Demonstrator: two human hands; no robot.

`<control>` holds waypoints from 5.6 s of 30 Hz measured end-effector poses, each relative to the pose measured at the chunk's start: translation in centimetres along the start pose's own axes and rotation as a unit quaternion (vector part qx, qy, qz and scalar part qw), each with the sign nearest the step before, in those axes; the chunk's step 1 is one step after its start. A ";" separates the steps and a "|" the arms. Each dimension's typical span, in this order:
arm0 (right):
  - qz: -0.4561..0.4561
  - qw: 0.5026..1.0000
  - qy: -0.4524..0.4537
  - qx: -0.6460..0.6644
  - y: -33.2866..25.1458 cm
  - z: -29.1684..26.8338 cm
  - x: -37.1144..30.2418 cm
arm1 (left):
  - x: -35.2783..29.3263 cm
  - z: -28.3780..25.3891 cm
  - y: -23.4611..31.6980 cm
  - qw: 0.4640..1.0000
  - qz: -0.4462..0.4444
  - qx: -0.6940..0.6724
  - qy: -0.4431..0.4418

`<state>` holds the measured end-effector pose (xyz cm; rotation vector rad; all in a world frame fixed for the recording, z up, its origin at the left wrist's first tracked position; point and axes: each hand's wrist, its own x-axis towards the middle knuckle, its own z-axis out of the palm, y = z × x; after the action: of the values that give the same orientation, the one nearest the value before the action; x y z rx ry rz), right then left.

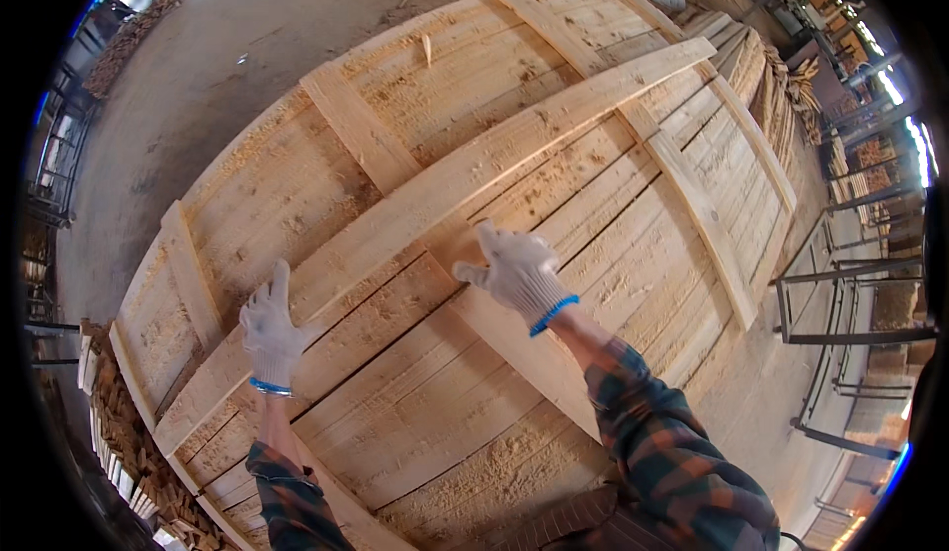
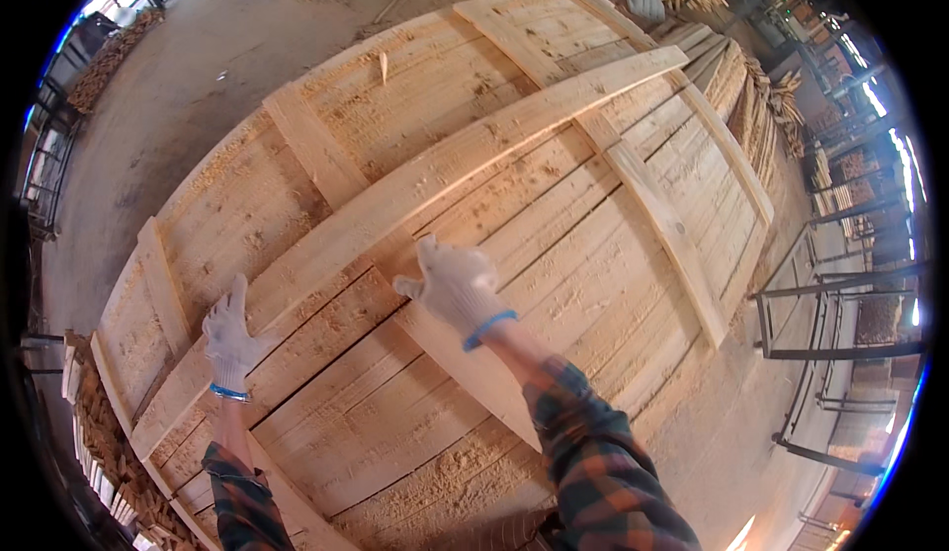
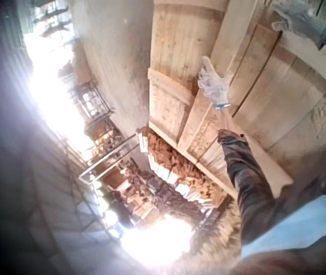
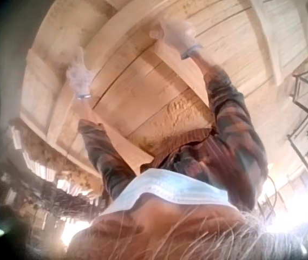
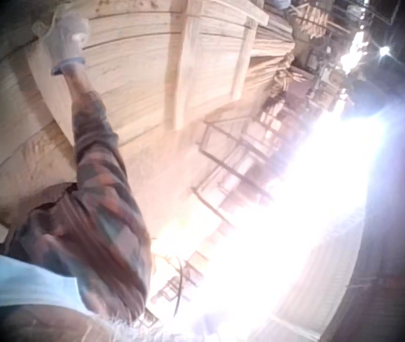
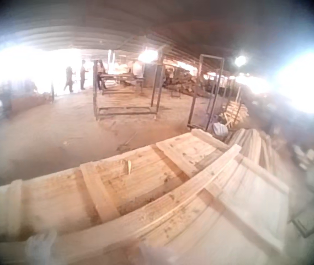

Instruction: The person picks up wooden planks from a pile and stacks them onto a wooden pallet. The person handles the planks one by one, placing them in a neat stack on the pallet.

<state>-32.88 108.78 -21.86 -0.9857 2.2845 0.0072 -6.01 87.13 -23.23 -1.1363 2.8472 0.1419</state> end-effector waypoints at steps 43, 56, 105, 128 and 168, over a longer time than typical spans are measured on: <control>0.284 0.912 0.294 -0.028 26.4 -12.7 8.4 | 2.2 1.7 0.7 0.996 -0.034 -0.077 0.025; 0.293 0.929 0.219 0.061 28.8 -13.8 11.7 | 3.2 3.2 -3.7 0.904 0.273 0.168 0.285; 0.043 0.576 0.104 0.810 9.9 -1.7 5.5 | -6.3 -3.7 -0.4 0.993 -0.032 0.065 -0.095; 0.067 0.556 0.085 0.824 9.5 -0.8 6.8 | -5.5 -3.0 1.1 0.994 -0.023 0.085 -0.070; 0.270 0.261 0.166 0.912 47.4 38.6 -36.1 | -23.6 11.5 38.3 0.932 0.311 0.006 0.183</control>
<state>-23.93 175.85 -43.51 1.1507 1.0300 -2.0583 -14.97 132.14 -30.01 -0.2251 3.4313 -0.0665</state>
